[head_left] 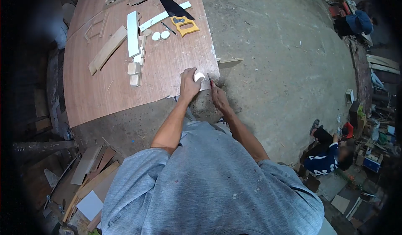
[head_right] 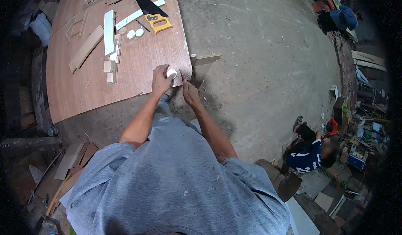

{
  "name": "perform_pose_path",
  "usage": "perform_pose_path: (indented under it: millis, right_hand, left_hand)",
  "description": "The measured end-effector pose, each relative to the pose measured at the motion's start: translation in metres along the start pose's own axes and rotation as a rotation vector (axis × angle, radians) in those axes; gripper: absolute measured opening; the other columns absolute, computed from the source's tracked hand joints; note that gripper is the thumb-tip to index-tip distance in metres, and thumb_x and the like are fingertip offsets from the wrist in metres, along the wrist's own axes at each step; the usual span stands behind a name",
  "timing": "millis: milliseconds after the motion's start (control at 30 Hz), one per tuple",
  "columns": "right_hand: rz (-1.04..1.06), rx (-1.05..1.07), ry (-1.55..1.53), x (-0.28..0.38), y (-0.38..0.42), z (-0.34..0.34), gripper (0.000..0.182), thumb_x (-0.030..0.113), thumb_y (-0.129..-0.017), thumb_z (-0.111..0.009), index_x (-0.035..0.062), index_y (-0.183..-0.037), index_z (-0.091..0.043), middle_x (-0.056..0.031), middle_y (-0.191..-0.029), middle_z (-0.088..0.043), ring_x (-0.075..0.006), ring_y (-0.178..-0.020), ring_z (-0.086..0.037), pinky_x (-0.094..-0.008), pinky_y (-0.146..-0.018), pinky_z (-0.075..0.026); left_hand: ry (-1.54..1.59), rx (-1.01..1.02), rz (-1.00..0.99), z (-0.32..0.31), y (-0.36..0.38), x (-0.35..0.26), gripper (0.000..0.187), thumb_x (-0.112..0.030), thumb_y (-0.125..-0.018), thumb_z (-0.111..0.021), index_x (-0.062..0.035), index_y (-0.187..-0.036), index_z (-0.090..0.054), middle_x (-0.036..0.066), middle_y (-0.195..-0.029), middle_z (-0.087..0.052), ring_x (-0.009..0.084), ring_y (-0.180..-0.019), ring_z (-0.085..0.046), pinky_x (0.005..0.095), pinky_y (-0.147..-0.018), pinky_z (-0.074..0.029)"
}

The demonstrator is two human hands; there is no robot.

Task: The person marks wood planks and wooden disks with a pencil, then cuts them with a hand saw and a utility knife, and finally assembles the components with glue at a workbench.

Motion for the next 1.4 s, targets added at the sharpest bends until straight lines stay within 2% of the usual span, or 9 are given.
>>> perform_pose_path:
  millis: [67,100,167,300,367,533,967,1267,1400]
  right_hand:
    - [-0.045,0.006,0.053,0.017,0.005,0.008,0.064,0.051,-0.102,-0.032,-0.0061,-0.091,-0.058,-0.0248,-0.083,-0.062,-0.0392,-0.084,-0.061,-0.0476,-0.079,-0.045]
    - [-0.041,0.007,0.054,0.014,0.001,0.007,0.064,0.051,-0.102,-0.032,-0.0061,-0.091,-0.058,-0.0248,-0.083,-0.062,-0.0392,-0.084,-0.061,-0.0476,-0.079,-0.045]
    - [0.027,-0.028,0.031,-0.002,-0.011,0.006,0.058,0.054,-0.101,-0.032,0.0054,-0.076,-0.053,-0.0013,-0.063,-0.048,-0.0133,-0.053,-0.046,-0.0340,-0.048,-0.037]
    - [0.024,-0.009,-0.096,-0.005,-0.015,0.016,0.055,0.055,-0.101,-0.032,0.0095,-0.076,-0.051,0.0018,-0.061,-0.044,-0.0113,-0.050,-0.042,-0.0311,-0.045,-0.035]
    - [-0.078,-0.010,-0.160,0.005,-0.007,0.025,0.057,0.047,-0.101,-0.034,-0.0001,-0.081,-0.058,-0.0119,-0.068,-0.058,-0.0231,-0.064,-0.058,-0.0395,-0.063,-0.046]
    - [-0.091,0.041,-0.185,0.013,-0.005,0.034,0.054,0.047,-0.101,-0.035,0.0021,-0.082,-0.058,-0.0063,-0.065,-0.054,-0.0167,-0.059,-0.054,-0.0354,-0.055,-0.043]
    - [0.311,0.224,-0.408,0.131,-0.001,0.032,0.033,0.029,-0.093,-0.066,0.0041,-0.114,-0.061,0.0070,-0.070,-0.047,-0.0036,-0.056,-0.040,-0.0225,-0.048,-0.032]
    - [0.156,0.328,-0.372,0.162,-0.015,-0.003,0.034,0.021,-0.092,-0.068,0.0063,-0.122,-0.060,0.0061,-0.074,-0.053,-0.0020,-0.053,-0.042,-0.0195,-0.045,-0.033]
    - [0.097,0.325,-0.230,0.158,-0.041,-0.030,0.040,0.026,-0.090,-0.070,0.0029,-0.121,-0.060,-0.0009,-0.080,-0.060,-0.0081,-0.062,-0.052,-0.0247,-0.055,-0.043]
  left_hand:
    - [-0.095,0.005,-0.004,0.005,0.002,-0.013,0.043,-0.009,-0.078,-0.071,-0.0009,-0.120,-0.062,0.018,-0.117,-0.059,0.0359,-0.111,-0.053,0.0411,-0.097,-0.045]
    - [-0.136,0.112,-0.011,0.000,0.002,-0.011,0.046,-0.012,-0.078,-0.072,-0.0016,-0.122,-0.061,0.018,-0.118,-0.057,0.0361,-0.111,-0.052,0.0411,-0.097,-0.045]
    - [-0.183,0.214,-0.070,-0.012,0.001,0.000,0.049,-0.015,-0.080,-0.073,-0.0021,-0.126,-0.059,0.018,-0.118,-0.058,0.0330,-0.106,-0.055,0.0392,-0.093,-0.047]
    - [0.858,0.366,0.496,-0.020,-0.007,0.022,0.045,-0.010,-0.092,-0.064,-0.0023,-0.135,-0.052,0.013,-0.121,-0.058,0.0192,-0.098,-0.064,0.0351,-0.080,-0.060]
    - [1.050,0.436,0.524,-0.001,-0.009,0.010,0.046,-0.006,-0.093,-0.059,-0.0028,-0.138,-0.048,0.015,-0.124,-0.057,0.0227,-0.104,-0.063,0.0377,-0.087,-0.058]
    - [1.495,0.578,0.553,0.028,-0.010,-0.015,0.049,-0.007,-0.100,-0.042,-0.0048,-0.148,-0.032,0.022,-0.138,-0.050,0.0318,-0.117,-0.059,0.0417,-0.096,-0.055]
    - [1.476,0.560,0.478,0.045,-0.007,-0.023,0.049,-0.021,-0.103,-0.044,-0.0017,-0.146,-0.034,0.018,-0.122,-0.061,0.0227,-0.095,-0.068,0.0272,-0.073,-0.058]
    - [1.519,0.307,0.566,0.069,-0.026,-0.001,0.039,-0.020,-0.101,-0.051,0.0006,-0.134,-0.051,0.009,-0.108,-0.065,0.0125,-0.074,-0.061,0.0243,-0.066,-0.053]
    - [1.056,0.355,0.466,0.073,-0.035,0.032,0.034,-0.008,-0.095,-0.059,-0.0024,-0.128,-0.058,0.004,-0.094,-0.065,0.0088,-0.072,-0.058,0.0239,-0.064,-0.050]
Point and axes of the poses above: each hand's wrist, its own y-axis away from the middle knuckle, its own z-axis out of the back of the hand, x = y × z, the point moved 4 cm from there along -y, towards the middle knuckle
